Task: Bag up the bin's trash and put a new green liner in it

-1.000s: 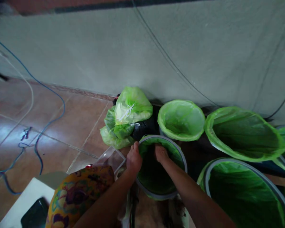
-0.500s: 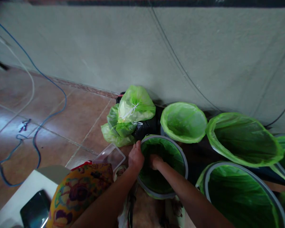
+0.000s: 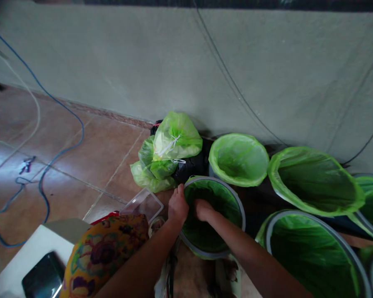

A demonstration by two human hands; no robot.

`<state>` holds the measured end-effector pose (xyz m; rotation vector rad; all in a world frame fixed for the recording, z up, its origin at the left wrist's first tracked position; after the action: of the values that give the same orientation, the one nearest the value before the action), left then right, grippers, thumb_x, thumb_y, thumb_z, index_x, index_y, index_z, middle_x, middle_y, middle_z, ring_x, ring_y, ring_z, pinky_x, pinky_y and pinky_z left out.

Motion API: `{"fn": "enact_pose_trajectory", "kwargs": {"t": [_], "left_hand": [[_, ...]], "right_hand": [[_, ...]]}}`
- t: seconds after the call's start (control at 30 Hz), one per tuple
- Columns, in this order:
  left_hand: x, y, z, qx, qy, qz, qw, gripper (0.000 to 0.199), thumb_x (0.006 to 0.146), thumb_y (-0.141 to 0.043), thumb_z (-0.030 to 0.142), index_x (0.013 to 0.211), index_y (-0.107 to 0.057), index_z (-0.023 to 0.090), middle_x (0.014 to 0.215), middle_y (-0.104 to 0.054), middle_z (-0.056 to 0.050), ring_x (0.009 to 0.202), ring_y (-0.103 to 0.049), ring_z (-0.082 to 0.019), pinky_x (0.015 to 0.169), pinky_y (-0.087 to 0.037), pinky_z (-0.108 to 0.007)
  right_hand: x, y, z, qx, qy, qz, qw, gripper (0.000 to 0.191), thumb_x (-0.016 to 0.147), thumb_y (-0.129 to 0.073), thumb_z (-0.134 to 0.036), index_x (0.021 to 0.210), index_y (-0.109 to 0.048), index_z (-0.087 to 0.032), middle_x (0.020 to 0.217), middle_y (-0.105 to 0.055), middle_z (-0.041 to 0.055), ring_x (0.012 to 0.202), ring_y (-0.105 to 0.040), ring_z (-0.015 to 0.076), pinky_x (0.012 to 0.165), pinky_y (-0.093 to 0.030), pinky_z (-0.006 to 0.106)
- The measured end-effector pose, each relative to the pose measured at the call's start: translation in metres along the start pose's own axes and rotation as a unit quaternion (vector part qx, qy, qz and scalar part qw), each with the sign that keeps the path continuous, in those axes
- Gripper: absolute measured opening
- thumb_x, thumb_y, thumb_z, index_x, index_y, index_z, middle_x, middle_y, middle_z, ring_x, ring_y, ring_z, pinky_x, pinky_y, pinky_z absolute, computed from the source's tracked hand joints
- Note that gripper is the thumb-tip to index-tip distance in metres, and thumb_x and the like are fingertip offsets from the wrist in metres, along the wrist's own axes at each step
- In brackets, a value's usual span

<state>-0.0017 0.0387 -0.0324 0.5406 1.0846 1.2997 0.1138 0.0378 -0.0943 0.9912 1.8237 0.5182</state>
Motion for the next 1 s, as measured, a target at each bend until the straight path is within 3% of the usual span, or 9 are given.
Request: {"fn": "enact_pose_trajectory", "kwargs": {"t": [0.07, 0.1, 0.23, 0.3, 0.43, 0.67, 0.83, 0.93, 1.0], "left_hand": [[0.0, 0.001, 0.0, -0.002, 0.001, 0.0, 1.0, 0.051, 0.09, -0.032, -0.001, 0.136, -0.046, 0.018, 0.123, -0.062, -0.014, 0.111, -0.064, -0.021, 0.093, -0.05, -0.03], [0.0, 0.001, 0.0, 0.0, 0.003, -0.002, 1.0, 0.052, 0.089, -0.033, -0.001, 0.136, -0.046, 0.018, 0.123, -0.062, -0.013, 0.111, -0.064, -0.021, 0.092, -0.05, -0.029], [0.001, 0.001, 0.0, 0.013, 0.008, -0.009, 1.0, 0.048, 0.089, -0.035, -0.001, 0.131, -0.047, 0.019, 0.12, -0.062, -0.012, 0.107, -0.065, -0.021, 0.088, -0.05, -0.029], [0.002, 0.001, 0.0, 0.018, 0.004, -0.007, 1.0, 0.047, 0.089, -0.036, 0.0, 0.132, -0.046, 0.018, 0.117, -0.063, -0.012, 0.108, -0.065, -0.021, 0.089, -0.05, -0.029], [0.003, 0.0, 0.0, 0.025, -0.007, 0.001, 1.0, 0.047, 0.087, -0.04, 0.001, 0.131, -0.045, 0.018, 0.113, -0.063, -0.012, 0.107, -0.065, -0.021, 0.089, -0.049, -0.028], [0.007, 0.008, 0.004, 0.034, -0.006, -0.04, 0.999, 0.054, 0.083, -0.045, 0.001, 0.135, -0.042, 0.018, 0.119, -0.062, -0.014, 0.111, -0.065, -0.023, 0.09, -0.049, -0.03], [0.003, 0.031, -0.012, 0.002, 0.042, -0.014, 0.999, 0.074, 0.087, -0.06, 0.03, 0.151, -0.025, 0.016, 0.144, -0.049, -0.023, 0.133, -0.051, -0.036, 0.104, -0.045, -0.049], [-0.016, 0.033, -0.036, -0.027, 0.075, 0.047, 0.996, 0.07, 0.092, -0.053, 0.034, 0.15, -0.026, 0.007, 0.141, -0.052, -0.028, 0.134, -0.051, -0.034, 0.107, -0.043, -0.047], [-0.034, 0.016, -0.043, -0.017, 0.048, 0.041, 0.998, 0.058, 0.095, -0.044, 0.03, 0.146, -0.031, 0.006, 0.139, -0.055, -0.026, 0.131, -0.055, -0.03, 0.105, -0.046, -0.044]], "right_hand": [[-0.029, 0.006, -0.005, -0.08, 0.047, -0.033, 0.995, 0.022, 0.076, -0.061, -0.008, 0.093, -0.073, -0.015, 0.093, -0.074, 0.0117, 0.088, -0.069, 0.0243, 0.078, -0.05, 0.031], [-0.042, 0.02, -0.005, -0.12, 0.059, -0.005, 0.991, 0.025, 0.082, -0.058, -0.012, 0.102, -0.072, -0.015, 0.103, -0.073, 0.014, 0.097, -0.067, 0.0265, 0.086, -0.049, 0.035], [-0.089, 0.1, 0.023, -0.187, -0.027, 0.289, 0.938, 0.048, 0.092, -0.047, -0.023, 0.139, -0.049, -0.014, 0.143, -0.052, 0.0202, 0.135, -0.042, 0.0348, 0.11, -0.03, 0.054], [-0.103, 0.112, 0.054, -0.177, -0.122, 0.365, 0.906, 0.058, 0.092, -0.046, -0.024, 0.147, -0.037, -0.009, 0.145, -0.047, 0.0243, 0.136, -0.039, 0.0377, 0.107, -0.032, 0.056], [-0.093, 0.087, 0.098, -0.151, -0.189, 0.325, 0.914, 0.06, 0.092, -0.041, -0.021, 0.148, -0.03, -0.002, 0.126, -0.056, 0.0264, 0.114, -0.055, 0.0348, 0.091, -0.046, 0.044], [-0.085, 0.088, 0.094, -0.127, -0.209, 0.266, 0.932, 0.057, 0.092, -0.033, -0.01, 0.148, -0.033, -0.003, 0.121, -0.058, 0.0242, 0.109, -0.057, 0.0303, 0.091, -0.045, 0.04], [-0.124, 0.1, 0.084, -0.045, -0.254, 0.305, 0.917, 0.067, 0.091, -0.049, -0.028, 0.152, -0.027, -0.009, 0.131, -0.057, 0.0226, 0.12, -0.053, 0.035, 0.095, -0.043, 0.045], [-0.162, 0.073, 0.085, 0.034, -0.298, 0.348, 0.888, 0.071, 0.091, -0.05, -0.033, 0.151, -0.026, -0.005, 0.134, -0.055, 0.026, 0.123, -0.054, 0.0378, 0.097, -0.043, 0.045], [-0.18, 0.04, 0.088, 0.101, -0.336, 0.347, 0.87, 0.07, 0.093, -0.048, -0.035, 0.149, -0.027, 0.001, 0.13, -0.057, 0.03, 0.12, -0.058, 0.0379, 0.095, -0.045, 0.043]]}}
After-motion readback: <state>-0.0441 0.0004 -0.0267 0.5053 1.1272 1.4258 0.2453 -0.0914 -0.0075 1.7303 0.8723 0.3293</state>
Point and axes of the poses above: each hand's wrist, its own x-axis towards the middle knuckle, its own y-axis out of the back of the hand, z = x × y, the point moved 9 cm from there along x, towards the middle knuckle
